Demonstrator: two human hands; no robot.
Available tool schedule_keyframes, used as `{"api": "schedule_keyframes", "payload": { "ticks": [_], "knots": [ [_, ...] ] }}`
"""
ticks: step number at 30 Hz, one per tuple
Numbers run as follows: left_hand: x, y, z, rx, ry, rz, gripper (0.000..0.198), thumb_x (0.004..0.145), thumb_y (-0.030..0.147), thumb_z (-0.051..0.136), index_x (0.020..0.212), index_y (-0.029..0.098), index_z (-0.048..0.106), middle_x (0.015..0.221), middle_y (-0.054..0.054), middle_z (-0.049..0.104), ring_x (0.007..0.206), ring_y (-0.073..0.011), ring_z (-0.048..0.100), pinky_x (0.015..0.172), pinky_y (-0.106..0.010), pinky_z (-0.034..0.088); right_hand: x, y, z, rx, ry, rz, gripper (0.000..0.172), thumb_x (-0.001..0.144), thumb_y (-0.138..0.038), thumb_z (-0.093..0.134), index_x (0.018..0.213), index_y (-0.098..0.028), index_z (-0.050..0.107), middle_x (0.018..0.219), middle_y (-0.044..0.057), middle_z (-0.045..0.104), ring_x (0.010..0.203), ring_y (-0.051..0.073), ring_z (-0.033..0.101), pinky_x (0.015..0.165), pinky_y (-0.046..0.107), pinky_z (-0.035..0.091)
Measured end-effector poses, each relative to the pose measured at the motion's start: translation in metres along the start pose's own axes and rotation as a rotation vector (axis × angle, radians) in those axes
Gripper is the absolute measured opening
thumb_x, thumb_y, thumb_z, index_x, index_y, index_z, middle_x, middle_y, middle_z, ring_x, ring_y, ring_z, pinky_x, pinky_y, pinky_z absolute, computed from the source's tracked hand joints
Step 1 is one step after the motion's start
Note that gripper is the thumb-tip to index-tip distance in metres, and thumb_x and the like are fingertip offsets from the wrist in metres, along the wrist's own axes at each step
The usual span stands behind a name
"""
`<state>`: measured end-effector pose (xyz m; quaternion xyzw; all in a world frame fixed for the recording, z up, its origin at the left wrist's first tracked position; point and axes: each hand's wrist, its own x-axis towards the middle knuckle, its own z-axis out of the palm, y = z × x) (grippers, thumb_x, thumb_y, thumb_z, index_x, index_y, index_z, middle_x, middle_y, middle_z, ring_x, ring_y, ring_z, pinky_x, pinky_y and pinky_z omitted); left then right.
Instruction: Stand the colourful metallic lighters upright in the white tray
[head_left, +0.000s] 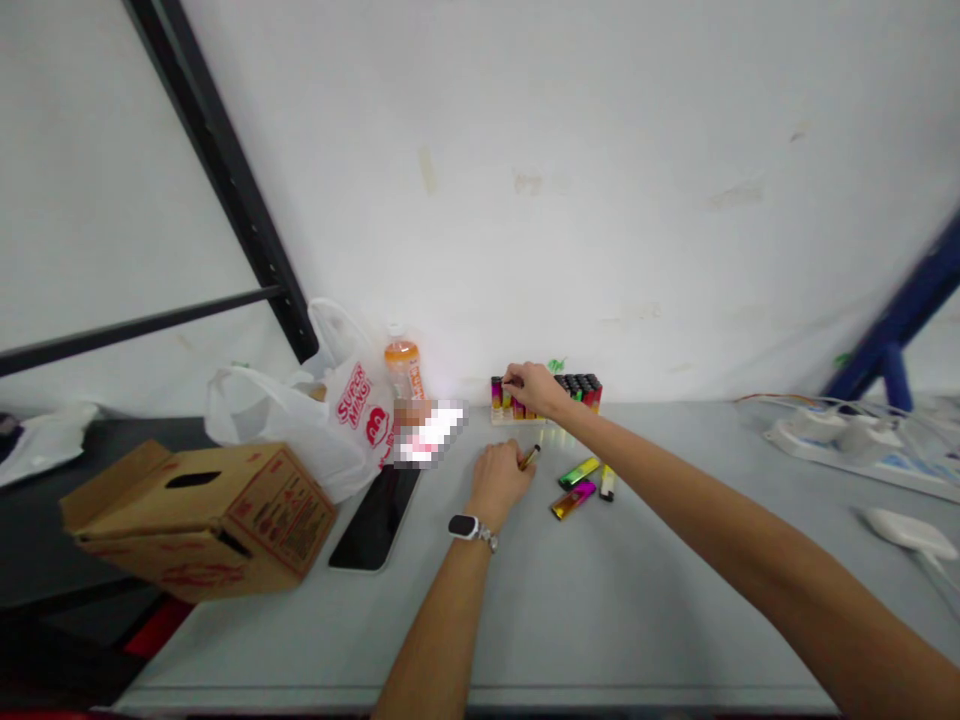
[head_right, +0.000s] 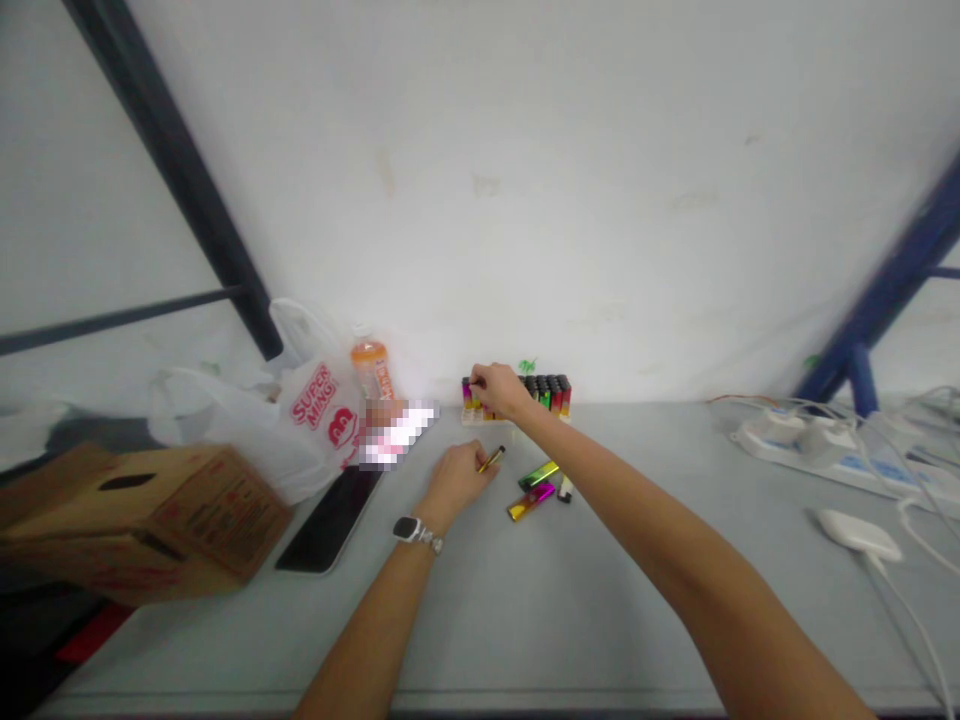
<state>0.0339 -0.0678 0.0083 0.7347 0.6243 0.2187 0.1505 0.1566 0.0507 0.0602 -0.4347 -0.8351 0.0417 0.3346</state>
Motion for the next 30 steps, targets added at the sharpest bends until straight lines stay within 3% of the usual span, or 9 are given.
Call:
{"api": "schedule_keyframes", "payload": {
  "ticks": [8, 13, 17, 19, 21, 24, 27, 30],
  "knots": [
    [0.0, -0.002, -0.004, 0.141, -0.028, -0.017, 0.018, 0.086, 0.035, 0.058, 0.092, 0.019, 0.063, 0.094, -0.012, 0.071, 0.099, -0.0263, 0.065, 0.082, -0.033, 0.046, 0.006, 0.01, 0.014, -0.222, -0.07, 0.047, 0.014, 0.087, -0.025, 0.06, 0.091, -0.021, 0.072, 0.088, 0.007, 0.07, 0.096, 0.024, 0.054, 0.089, 0.037, 0.036],
    [0.001, -0.002, -0.005, 0.097, -0.01, -0.03, 0.017, 0.09, 0.034, 0.053, 0.095, 0.018, 0.059, 0.095, -0.012, 0.07, 0.097, -0.0261, 0.065, 0.076, -0.031, 0.045, 0.0, 0.003, 0.01, -0.319, 0.006, 0.04, 0.024, 0.09, -0.036, 0.056, 0.092, -0.023, 0.076, 0.11, 0.013, 0.059, 0.108, 0.029, 0.045, 0.089, 0.041, 0.035],
    [0.005, -0.004, -0.006, -0.034, -0.02, -0.02, 0.017, 0.096, 0.033, 0.044, 0.099, 0.018, 0.051, 0.09, -0.011, 0.068, 0.085, -0.0244, 0.065, 0.067, -0.029, 0.041, -0.011, -0.005, 0.006, -0.306, 0.003, 0.05, 0.033, 0.091, -0.042, 0.054, 0.113, -0.025, 0.072, 0.115, 0.014, 0.051, 0.11, 0.029, 0.044, 0.093, 0.043, 0.034],
    [0.007, -0.005, -0.005, -0.154, -0.04, 0.02, 0.016, 0.098, 0.032, 0.038, 0.101, 0.018, 0.046, 0.084, -0.009, 0.066, 0.076, -0.0216, 0.064, 0.063, -0.028, 0.039, -0.021, -0.008, 0.003, -0.234, 0.052, 0.046, 0.043, 0.092, -0.043, 0.053, 0.13, -0.024, 0.061, 0.118, 0.014, 0.05, 0.111, 0.028, 0.045, 0.095, 0.043, 0.034],
    [0.008, -0.005, -0.003, -0.302, -0.033, 0.08, 0.015, 0.1, 0.032, 0.034, 0.101, 0.019, 0.04, 0.079, -0.005, 0.062, 0.068, -0.0182, 0.06, 0.06, -0.027, 0.037, -0.037, -0.01, -0.001, -0.083, 0.169, 0.092, 0.046, 0.094, -0.043, 0.049, 0.134, -0.021, 0.055, 0.118, 0.014, 0.052, 0.109, 0.026, 0.049, 0.095, 0.041, 0.036],
    [0.009, 0.0, 0.002, -0.494, 0.028, 0.182, 0.014, 0.1, 0.034, 0.032, 0.1, 0.02, 0.036, 0.076, -0.001, 0.058, 0.064, -0.0146, 0.055, 0.06, -0.025, 0.038, -0.067, -0.014, -0.005, 0.276, 0.332, 0.232, 0.041, 0.097, -0.047, 0.04, 0.114, -0.016, 0.062, 0.105, 0.01, 0.06, 0.095, 0.021, 0.056, 0.087, 0.035, 0.043],
    [0.006, 0.009, 0.009, -0.601, 0.084, 0.277, 0.02, 0.1, 0.038, 0.031, 0.105, 0.02, 0.036, 0.075, 0.001, 0.056, 0.064, -0.0133, 0.054, 0.062, -0.025, 0.04, -0.097, -0.02, -0.004, 0.563, 0.281, 0.311, 0.041, 0.092, -0.056, 0.047, 0.094, -0.018, 0.062, 0.088, 0.005, 0.064, 0.084, 0.019, 0.058, 0.076, 0.031, 0.046],
    [0.005, 0.017, 0.016, -0.643, 0.06, 0.339, 0.024, 0.1, 0.039, 0.031, 0.111, 0.019, 0.04, 0.077, 0.0, 0.059, 0.065, -0.0129, 0.055, 0.062, -0.024, 0.042, -0.116, -0.027, -0.002, 0.727, 0.225, 0.313, 0.04, 0.089, -0.058, 0.05, 0.078, -0.02, 0.058, 0.072, 0.0, 0.057, 0.065, 0.016, 0.055, 0.061, 0.027, 0.045]
  ]
}}
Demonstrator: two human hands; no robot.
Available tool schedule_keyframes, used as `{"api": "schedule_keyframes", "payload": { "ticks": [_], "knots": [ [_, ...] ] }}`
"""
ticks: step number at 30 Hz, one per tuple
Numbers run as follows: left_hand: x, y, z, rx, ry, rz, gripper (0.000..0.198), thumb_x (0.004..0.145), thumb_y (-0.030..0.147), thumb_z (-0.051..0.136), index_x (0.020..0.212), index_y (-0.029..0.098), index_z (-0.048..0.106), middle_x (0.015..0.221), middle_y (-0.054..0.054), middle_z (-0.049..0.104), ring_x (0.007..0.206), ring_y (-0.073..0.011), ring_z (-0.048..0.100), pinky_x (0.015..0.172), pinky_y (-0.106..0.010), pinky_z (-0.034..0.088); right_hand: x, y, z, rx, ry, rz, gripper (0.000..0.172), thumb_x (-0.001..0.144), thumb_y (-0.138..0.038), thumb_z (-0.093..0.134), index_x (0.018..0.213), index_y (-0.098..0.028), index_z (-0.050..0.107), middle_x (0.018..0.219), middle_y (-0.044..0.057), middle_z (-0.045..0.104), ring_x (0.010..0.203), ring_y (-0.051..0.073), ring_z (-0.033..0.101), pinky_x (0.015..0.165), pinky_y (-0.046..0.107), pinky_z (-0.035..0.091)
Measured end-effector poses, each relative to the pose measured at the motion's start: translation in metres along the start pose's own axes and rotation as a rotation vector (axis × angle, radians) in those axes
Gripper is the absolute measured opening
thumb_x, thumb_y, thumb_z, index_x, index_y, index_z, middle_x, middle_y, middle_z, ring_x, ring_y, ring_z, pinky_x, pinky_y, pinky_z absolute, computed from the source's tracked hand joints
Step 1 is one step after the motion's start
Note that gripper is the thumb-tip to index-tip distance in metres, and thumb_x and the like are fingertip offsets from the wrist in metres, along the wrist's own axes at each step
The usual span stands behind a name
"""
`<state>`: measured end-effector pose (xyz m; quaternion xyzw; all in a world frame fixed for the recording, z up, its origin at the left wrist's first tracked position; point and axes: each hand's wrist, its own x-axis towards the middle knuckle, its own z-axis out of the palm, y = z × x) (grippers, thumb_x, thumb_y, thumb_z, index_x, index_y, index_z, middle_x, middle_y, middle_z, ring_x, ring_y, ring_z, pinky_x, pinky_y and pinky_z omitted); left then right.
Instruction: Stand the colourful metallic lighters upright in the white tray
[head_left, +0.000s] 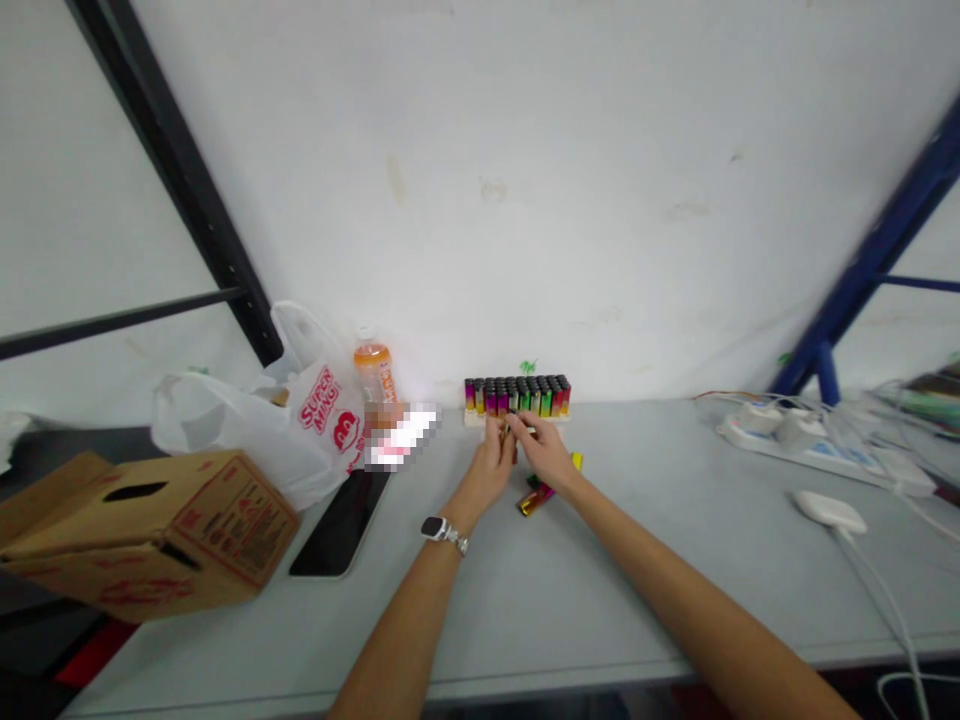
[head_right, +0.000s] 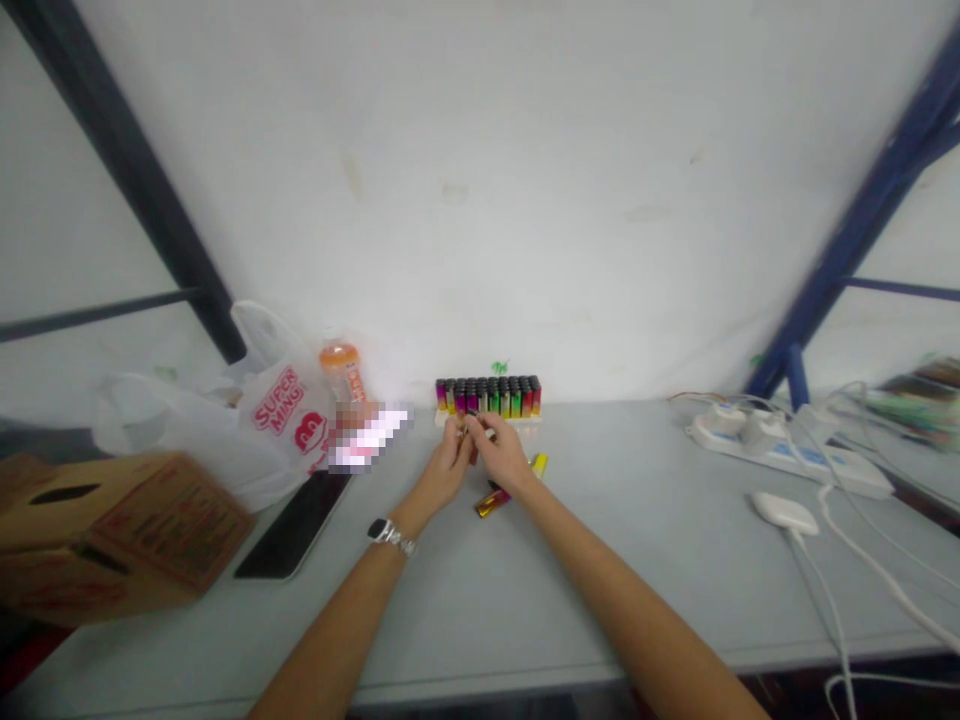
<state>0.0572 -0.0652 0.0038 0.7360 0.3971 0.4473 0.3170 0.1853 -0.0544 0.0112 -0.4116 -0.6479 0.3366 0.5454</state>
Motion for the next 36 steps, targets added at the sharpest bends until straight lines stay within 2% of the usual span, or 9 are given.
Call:
{"api": "schedule_keyframes", "payload": {
  "ticks": [3, 6, 8, 11, 13, 17, 21, 30, 36],
  "knots": [
    [0.002, -0.003, 0.001, 0.067, -0.04, 0.029, 0.021, 0.096, 0.035, 0.043, 0.107, 0.019, 0.051, 0.087, -0.003, 0.064, 0.072, -0.0132, 0.059, 0.063, -0.024, 0.044, -0.008, -0.003, -0.001, 0.076, 0.094, -0.02, 0.037, 0.089, -0.056, 0.051, 0.078, -0.021, 0.056, 0.072, 0.0, 0.056, 0.066, 0.015, 0.055, 0.06, 0.026, 0.045],
    [0.004, -0.008, -0.008, 0.238, 0.009, 0.065, 0.007, 0.084, 0.024, 0.058, 0.086, 0.018, 0.061, 0.089, -0.003, 0.066, 0.076, -0.0137, 0.059, 0.064, -0.024, 0.044, -0.011, -0.007, -0.004, 0.16, 0.176, -0.056, 0.034, 0.09, -0.055, 0.05, 0.086, -0.021, 0.055, 0.075, 0.0, 0.06, 0.073, 0.015, 0.058, 0.068, 0.027, 0.047],
    [0.006, -0.011, -0.015, 0.274, 0.063, 0.071, 0.007, 0.08, 0.017, 0.057, 0.083, 0.018, 0.063, 0.087, -0.002, 0.067, 0.074, -0.0132, 0.059, 0.063, -0.023, 0.043, -0.013, -0.009, -0.006, 0.279, 0.182, -0.012, 0.035, 0.089, -0.057, 0.05, 0.091, -0.022, 0.051, 0.067, -0.004, 0.055, 0.061, 0.013, 0.054, 0.06, 0.026, 0.046],
    [0.006, -0.012, -0.02, 0.257, 0.125, 0.044, 0.01, 0.079, 0.015, 0.055, 0.082, 0.018, 0.064, 0.083, -0.001, 0.068, 0.069, -0.012, 0.059, 0.06, -0.022, 0.043, -0.018, -0.009, -0.006, 0.388, 0.157, 0.135, 0.039, 0.085, -0.062, 0.05, 0.087, -0.023, 0.049, 0.055, -0.009, 0.039, 0.044, 0.01, 0.035, 0.043, 0.022, 0.032],
    [0.006, -0.012, -0.02, 0.247, 0.134, 0.023, 0.01, 0.08, 0.017, 0.055, 0.082, 0.018, 0.064, 0.08, -0.001, 0.068, 0.067, -0.0118, 0.059, 0.058, -0.022, 0.043, -0.021, -0.006, -0.005, 0.334, 0.171, 0.19, 0.042, 0.085, -0.062, 0.048, 0.072, -0.022, 0.047, 0.051, -0.009, 0.032, 0.042, 0.009, 0.028, 0.041, 0.023, 0.024],
    [0.006, -0.012, -0.015, 0.255, 0.106, 0.015, 0.01, 0.082, 0.021, 0.054, 0.082, 0.018, 0.064, 0.079, 0.0, 0.068, 0.068, -0.012, 0.059, 0.059, -0.022, 0.043, -0.022, 0.0, -0.002, 0.053, 0.283, 0.105, 0.046, 0.086, -0.054, 0.048, 0.055, -0.022, 0.037, 0.049, -0.006, 0.032, 0.048, 0.01, 0.031, 0.048, 0.025, 0.025],
    [0.006, -0.012, -0.014, 0.259, 0.078, 0.014, 0.011, 0.082, 0.022, 0.054, 0.082, 0.018, 0.064, 0.079, -0.001, 0.068, 0.07, -0.0124, 0.06, 0.063, -0.023, 0.045, -0.021, 0.0, 0.0, -0.062, 0.341, 0.044, 0.038, 0.084, -0.047, 0.049, 0.058, -0.022, 0.037, 0.051, -0.007, 0.033, 0.052, 0.01, 0.032, 0.052, 0.025, 0.027],
    [0.005, -0.013, -0.014, 0.265, 0.033, 0.0, 0.011, 0.082, 0.02, 0.054, 0.085, 0.017, 0.065, 0.084, -0.002, 0.07, 0.074, -0.0136, 0.061, 0.072, -0.026, 0.049, -0.027, 0.006, 0.002, 0.006, 0.255, 0.07, 0.046, 0.086, -0.057, 0.05, 0.059, -0.022, 0.039, 0.051, -0.006, 0.035, 0.05, 0.011, 0.034, 0.051, 0.026, 0.027],
    [0.006, -0.014, -0.014, 0.258, 0.022, -0.009, 0.012, 0.082, 0.019, 0.054, 0.085, 0.017, 0.065, 0.082, -0.002, 0.069, 0.073, -0.0132, 0.06, 0.071, -0.025, 0.048, -0.024, 0.009, 0.001, -0.032, 0.298, 0.064, 0.037, 0.088, -0.043, 0.046, 0.059, -0.022, 0.038, 0.054, -0.005, 0.037, 0.053, 0.012, 0.035, 0.051, 0.026, 0.028]
  ]
}}
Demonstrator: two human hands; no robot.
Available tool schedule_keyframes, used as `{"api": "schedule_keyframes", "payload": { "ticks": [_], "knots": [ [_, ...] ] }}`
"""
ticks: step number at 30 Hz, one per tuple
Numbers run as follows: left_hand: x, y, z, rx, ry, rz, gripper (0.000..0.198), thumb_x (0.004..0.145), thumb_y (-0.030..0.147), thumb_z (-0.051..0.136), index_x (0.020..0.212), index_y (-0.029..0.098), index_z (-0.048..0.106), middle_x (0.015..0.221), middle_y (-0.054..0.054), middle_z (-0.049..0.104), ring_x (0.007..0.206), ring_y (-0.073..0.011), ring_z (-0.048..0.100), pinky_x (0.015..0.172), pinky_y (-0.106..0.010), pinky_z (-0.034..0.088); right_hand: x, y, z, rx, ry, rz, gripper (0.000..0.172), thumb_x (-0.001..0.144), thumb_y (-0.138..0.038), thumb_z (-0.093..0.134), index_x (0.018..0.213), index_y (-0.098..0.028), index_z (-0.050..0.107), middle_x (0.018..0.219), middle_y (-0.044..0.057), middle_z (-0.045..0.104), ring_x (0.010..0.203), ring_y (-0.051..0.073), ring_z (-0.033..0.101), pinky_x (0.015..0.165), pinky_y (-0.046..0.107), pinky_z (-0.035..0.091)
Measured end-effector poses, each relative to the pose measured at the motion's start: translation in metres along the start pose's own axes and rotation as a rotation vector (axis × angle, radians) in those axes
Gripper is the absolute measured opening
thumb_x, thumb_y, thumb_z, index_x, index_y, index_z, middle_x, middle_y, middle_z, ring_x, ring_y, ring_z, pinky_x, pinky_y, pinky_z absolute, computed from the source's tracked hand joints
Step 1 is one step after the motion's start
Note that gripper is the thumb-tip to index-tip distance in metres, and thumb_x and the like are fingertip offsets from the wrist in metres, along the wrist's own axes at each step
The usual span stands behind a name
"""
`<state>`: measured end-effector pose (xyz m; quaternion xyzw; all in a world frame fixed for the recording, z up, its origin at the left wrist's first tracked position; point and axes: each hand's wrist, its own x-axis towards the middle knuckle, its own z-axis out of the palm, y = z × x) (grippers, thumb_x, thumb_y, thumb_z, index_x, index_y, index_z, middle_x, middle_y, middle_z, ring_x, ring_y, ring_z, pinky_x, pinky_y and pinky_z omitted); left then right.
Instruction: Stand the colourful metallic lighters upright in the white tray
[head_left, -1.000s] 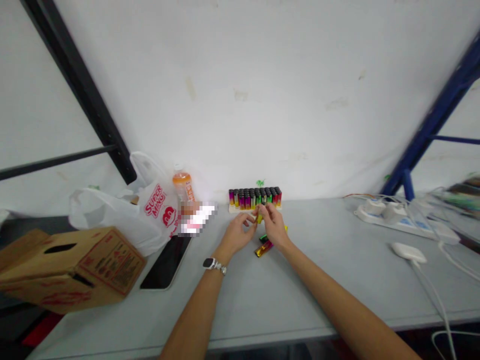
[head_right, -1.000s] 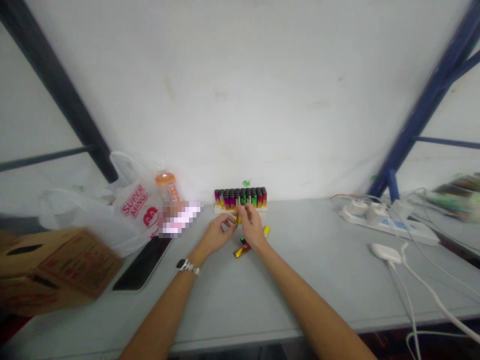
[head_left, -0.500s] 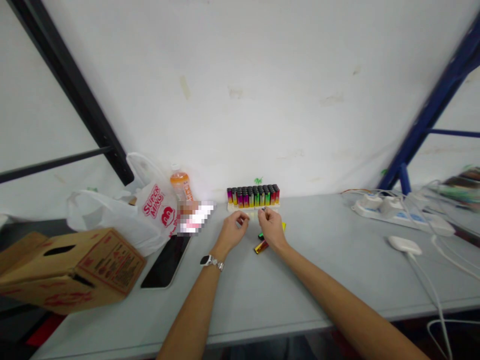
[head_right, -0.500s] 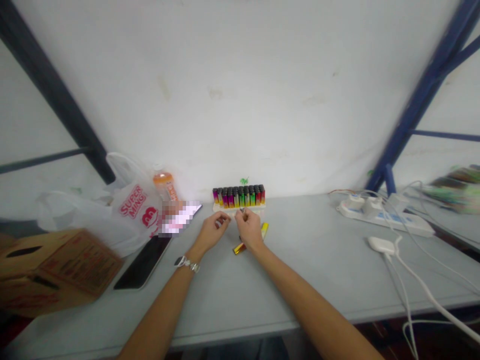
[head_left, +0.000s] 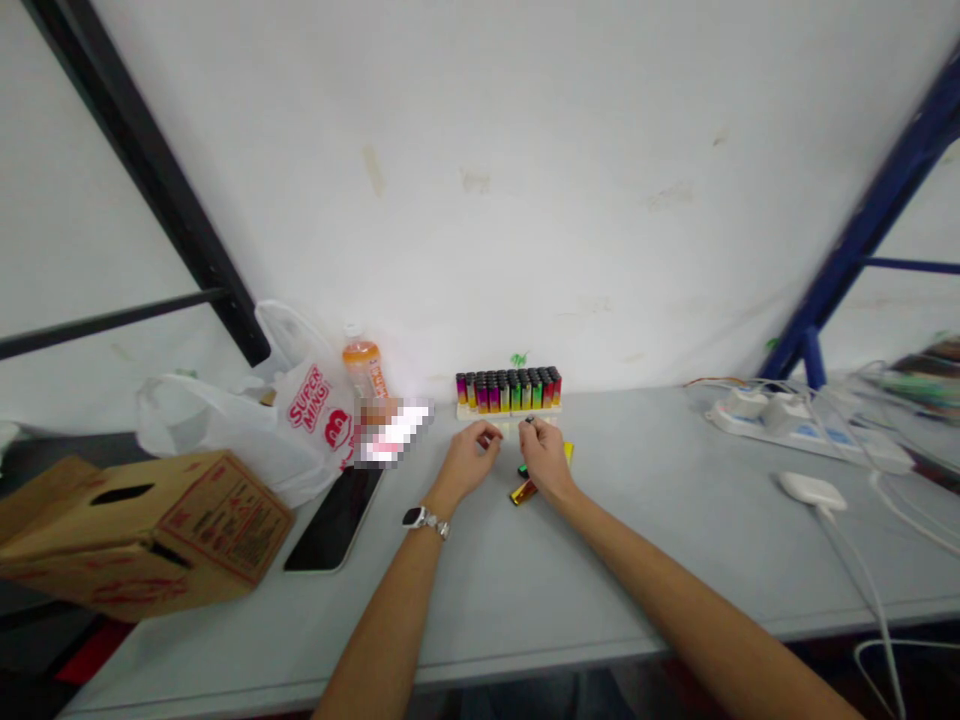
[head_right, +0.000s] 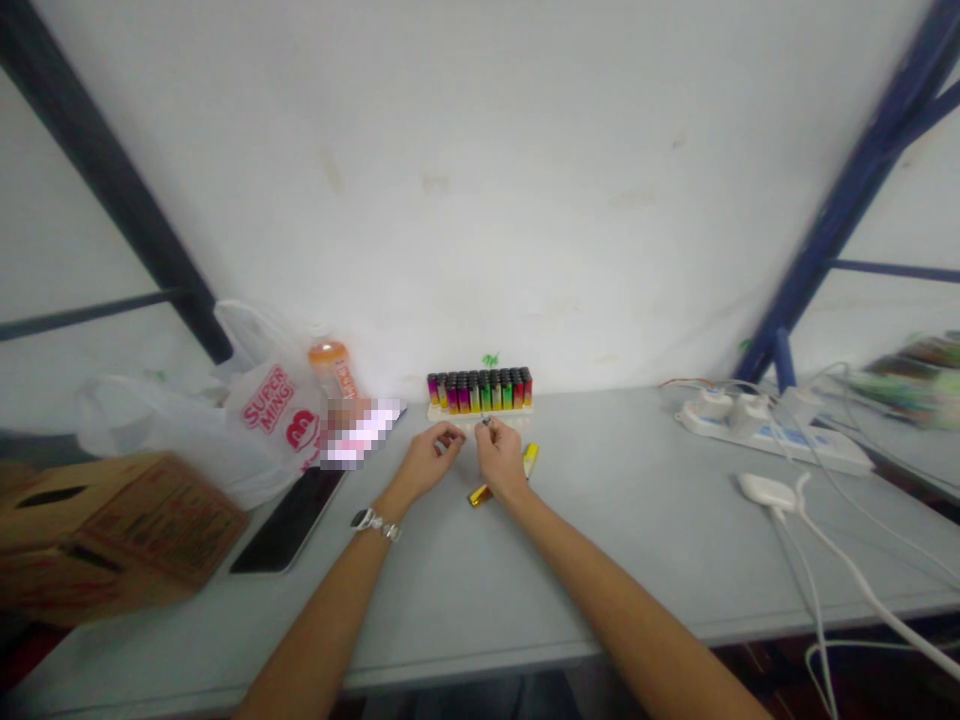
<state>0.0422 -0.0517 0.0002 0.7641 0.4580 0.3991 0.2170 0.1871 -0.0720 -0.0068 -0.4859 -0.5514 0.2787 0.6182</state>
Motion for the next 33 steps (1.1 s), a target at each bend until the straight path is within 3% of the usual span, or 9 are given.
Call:
{"api": "schedule_keyframes", "payload": {
  "ticks": [3, 6, 9, 11, 14, 20, 25, 33],
  "knots": [
    [-0.001, 0.001, -0.001, -0.007, -0.002, -0.001, 0.012, 0.082, 0.019, 0.053, 0.085, 0.017, 0.065, 0.082, -0.002, 0.069, 0.073, -0.0134, 0.06, 0.071, -0.025, 0.048, -0.001, 0.001, 0.001, 0.067, -0.021, 0.009, 0.034, 0.09, -0.047, 0.046, 0.066, -0.022, 0.041, 0.054, -0.006, 0.037, 0.051, 0.011, 0.035, 0.049, 0.024, 0.029],
    [-0.002, -0.001, -0.002, -0.005, -0.022, -0.006, 0.013, 0.083, 0.021, 0.053, 0.085, 0.016, 0.065, 0.081, -0.002, 0.069, 0.072, -0.0136, 0.06, 0.071, -0.026, 0.047, -0.003, 0.002, 0.002, 0.156, -0.107, 0.03, 0.032, 0.092, -0.053, 0.044, 0.089, -0.022, 0.049, 0.054, -0.009, 0.041, 0.047, 0.011, 0.037, 0.046, 0.023, 0.032],
    [-0.005, -0.006, -0.001, 0.046, -0.098, -0.035, 0.014, 0.085, 0.022, 0.052, 0.083, 0.016, 0.064, 0.077, -0.003, 0.068, 0.069, -0.0139, 0.059, 0.067, -0.025, 0.045, -0.001, -0.001, 0.0, 0.147, -0.186, -0.009, 0.033, 0.093, -0.053, 0.044, 0.104, -0.023, 0.05, 0.06, -0.007, 0.052, 0.052, 0.013, 0.049, 0.052, 0.024, 0.041],
    [-0.007, -0.009, -0.001, 0.106, -0.138, -0.064, 0.014, 0.085, 0.023, 0.052, 0.08, 0.016, 0.063, 0.075, -0.003, 0.067, 0.067, -0.0143, 0.059, 0.065, -0.025, 0.044, 0.005, -0.004, -0.001, 0.051, -0.19, -0.119, 0.029, 0.091, -0.049, 0.05, 0.1, -0.021, 0.056, 0.075, 0.0, 0.061, 0.068, 0.015, 0.058, 0.066, 0.028, 0.047],
    [-0.01, -0.011, -0.004, 0.165, -0.14, -0.093, 0.015, 0.086, 0.025, 0.054, 0.079, 0.016, 0.063, 0.074, -0.004, 0.067, 0.066, -0.0152, 0.059, 0.062, -0.025, 0.042, 0.021, -0.01, 0.0, -0.134, -0.182, -0.28, 0.024, 0.086, -0.042, 0.059, 0.091, -0.019, 0.065, 0.09, 0.005, 0.066, 0.08, 0.017, 0.058, 0.076, 0.031, 0.046],
    [-0.013, -0.013, -0.014, 0.173, -0.132, -0.124, 0.014, 0.085, 0.025, 0.054, 0.08, 0.016, 0.064, 0.073, -0.004, 0.068, 0.066, -0.0151, 0.06, 0.062, -0.024, 0.042, 0.069, -0.015, 0.031, -0.247, -0.357, -0.364, 0.022, 0.083, -0.03, 0.059, 0.101, -0.019, 0.066, 0.082, 0.001, 0.068, 0.067, 0.014, 0.056, 0.066, 0.026, 0.044],
    [-0.013, -0.017, -0.016, 0.161, -0.119, -0.131, 0.014, 0.084, 0.026, 0.055, 0.079, 0.016, 0.065, 0.076, -0.005, 0.07, 0.068, -0.0163, 0.062, 0.064, -0.025, 0.045, 0.109, -0.012, 0.066, -0.421, -0.472, -0.426, 0.011, 0.082, -0.02, 0.058, 0.091, -0.018, 0.066, 0.074, 0.0, 0.067, 0.065, 0.014, 0.057, 0.066, 0.025, 0.042],
    [-0.013, -0.017, -0.016, 0.15, -0.131, -0.143, 0.016, 0.085, 0.027, 0.055, 0.08, 0.016, 0.066, 0.077, -0.006, 0.071, 0.069, -0.017, 0.063, 0.065, -0.026, 0.045, 0.128, -0.017, 0.083, -0.834, -0.502, -0.593, 0.011, 0.086, -0.019, 0.058, 0.088, -0.019, 0.069, 0.087, 0.007, 0.072, 0.095, 0.024, 0.057, 0.087, 0.036, 0.034]
  ]
}}
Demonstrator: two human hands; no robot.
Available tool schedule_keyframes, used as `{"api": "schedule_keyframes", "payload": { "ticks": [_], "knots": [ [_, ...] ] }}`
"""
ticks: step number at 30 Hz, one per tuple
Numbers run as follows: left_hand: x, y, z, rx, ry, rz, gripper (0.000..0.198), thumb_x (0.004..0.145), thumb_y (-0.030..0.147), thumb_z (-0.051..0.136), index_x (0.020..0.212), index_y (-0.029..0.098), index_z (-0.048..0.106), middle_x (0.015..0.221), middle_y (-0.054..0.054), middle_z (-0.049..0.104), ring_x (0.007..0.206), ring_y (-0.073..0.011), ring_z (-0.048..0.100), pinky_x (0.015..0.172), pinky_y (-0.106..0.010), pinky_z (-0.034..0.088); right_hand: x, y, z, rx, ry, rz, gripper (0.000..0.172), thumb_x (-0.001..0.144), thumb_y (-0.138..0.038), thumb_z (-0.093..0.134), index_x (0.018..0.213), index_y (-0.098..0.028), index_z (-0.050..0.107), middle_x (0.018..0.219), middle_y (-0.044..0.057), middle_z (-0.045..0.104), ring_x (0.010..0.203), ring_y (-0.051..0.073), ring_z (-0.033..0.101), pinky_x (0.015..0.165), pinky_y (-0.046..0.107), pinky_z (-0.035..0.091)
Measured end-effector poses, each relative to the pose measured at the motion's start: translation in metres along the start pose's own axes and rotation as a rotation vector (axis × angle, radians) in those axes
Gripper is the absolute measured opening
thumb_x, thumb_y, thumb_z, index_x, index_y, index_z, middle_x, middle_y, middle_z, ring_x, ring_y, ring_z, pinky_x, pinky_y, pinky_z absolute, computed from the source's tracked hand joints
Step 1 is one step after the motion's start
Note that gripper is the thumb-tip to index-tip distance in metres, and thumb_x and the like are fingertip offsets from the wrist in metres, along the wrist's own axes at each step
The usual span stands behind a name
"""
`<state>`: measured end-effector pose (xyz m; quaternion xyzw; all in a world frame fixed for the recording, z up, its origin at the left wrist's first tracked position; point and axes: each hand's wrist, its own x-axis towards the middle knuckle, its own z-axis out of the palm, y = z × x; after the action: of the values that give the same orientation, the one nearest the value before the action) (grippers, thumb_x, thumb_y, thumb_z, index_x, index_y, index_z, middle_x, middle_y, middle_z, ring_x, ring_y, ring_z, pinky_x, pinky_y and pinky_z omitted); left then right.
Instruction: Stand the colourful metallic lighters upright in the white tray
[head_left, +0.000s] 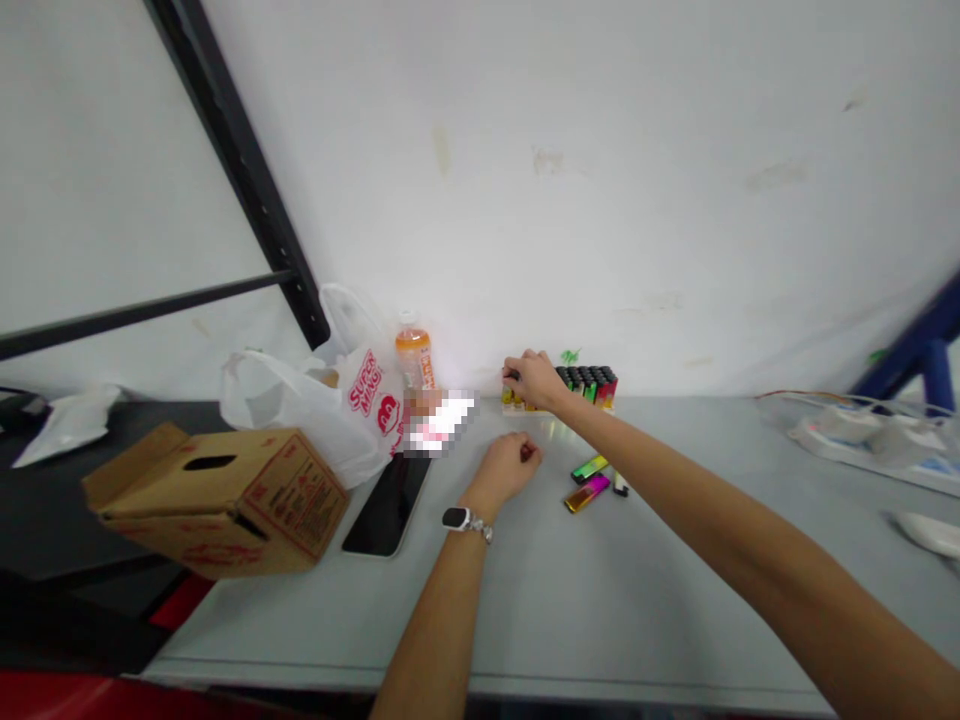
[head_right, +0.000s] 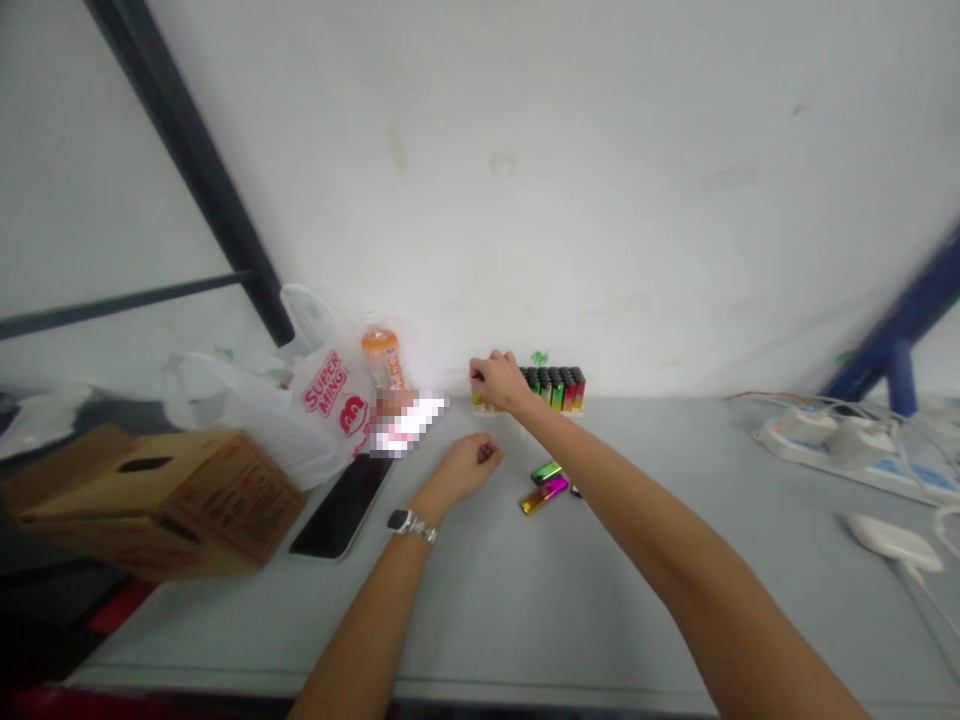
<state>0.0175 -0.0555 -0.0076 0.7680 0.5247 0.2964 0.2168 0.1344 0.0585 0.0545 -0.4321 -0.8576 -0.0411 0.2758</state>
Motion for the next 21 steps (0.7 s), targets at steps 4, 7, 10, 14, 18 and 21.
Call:
{"api": "schedule_keyframes", "payload": {
  "ticks": [4, 7, 10, 14, 18, 21],
  "knots": [
    [0.0, 0.0, 0.001, 0.018, 0.001, 0.007, 0.017, 0.085, 0.027, 0.055, 0.079, 0.016, 0.066, 0.077, -0.006, 0.071, 0.069, -0.0176, 0.063, 0.065, -0.027, 0.045, 0.001, 0.005, -0.001, 0.021, -0.029, 0.016, 0.012, 0.086, -0.021, 0.059, 0.091, -0.02, 0.07, 0.091, 0.007, 0.072, 0.096, 0.025, 0.055, 0.088, 0.036, 0.032],
    [0.001, -0.001, 0.001, 0.023, 0.0, 0.005, 0.017, 0.085, 0.028, 0.055, 0.08, 0.016, 0.067, 0.078, -0.006, 0.071, 0.069, -0.0178, 0.063, 0.066, -0.027, 0.046, 0.002, 0.007, 0.001, 0.044, -0.037, 0.064, 0.012, 0.086, -0.023, 0.06, 0.09, -0.02, 0.071, 0.09, 0.006, 0.072, 0.096, 0.025, 0.054, 0.088, 0.037, 0.032],
    [0.001, -0.001, 0.001, 0.037, -0.001, 0.015, 0.017, 0.086, 0.028, 0.056, 0.08, 0.016, 0.067, 0.079, -0.006, 0.071, 0.071, -0.0174, 0.063, 0.066, -0.026, 0.046, 0.0, 0.007, 0.002, 0.04, -0.044, 0.084, 0.014, 0.088, -0.024, 0.059, 0.09, -0.02, 0.073, 0.089, 0.007, 0.071, 0.099, 0.026, 0.052, 0.089, 0.039, 0.032],
    [0.0, 0.002, 0.0, 0.052, -0.007, 0.018, 0.016, 0.085, 0.027, 0.056, 0.079, 0.016, 0.066, 0.08, -0.007, 0.071, 0.072, -0.0175, 0.063, 0.067, -0.026, 0.045, -0.005, 0.004, 0.0, -0.042, 0.03, 0.081, 0.02, 0.09, -0.03, 0.058, 0.095, -0.022, 0.076, 0.108, 0.012, 0.062, 0.108, 0.029, 0.045, 0.09, 0.041, 0.033],
    [-0.001, 0.005, -0.002, 0.057, -0.02, 0.02, 0.016, 0.086, 0.027, 0.056, 0.08, 0.016, 0.066, 0.077, -0.006, 0.069, 0.07, -0.0174, 0.062, 0.066, -0.027, 0.045, -0.011, 0.0, -0.001, -0.078, 0.023, 0.116, 0.027, 0.091, -0.037, 0.056, 0.103, -0.025, 0.076, 0.112, 0.014, 0.053, 0.109, 0.03, 0.042, 0.09, 0.042, 0.034],
    [0.0, 0.005, -0.001, 0.091, -0.019, 0.033, 0.017, 0.087, 0.026, 0.054, 0.081, 0.016, 0.066, 0.078, -0.006, 0.067, 0.072, -0.018, 0.061, 0.069, -0.028, 0.045, -0.023, -0.005, 0.0, -0.068, 0.018, 0.124, 0.036, 0.092, -0.042, 0.054, 0.122, -0.028, 0.068, 0.118, 0.014, 0.05, 0.112, 0.03, 0.042, 0.093, 0.044, 0.034]
  ]
}}
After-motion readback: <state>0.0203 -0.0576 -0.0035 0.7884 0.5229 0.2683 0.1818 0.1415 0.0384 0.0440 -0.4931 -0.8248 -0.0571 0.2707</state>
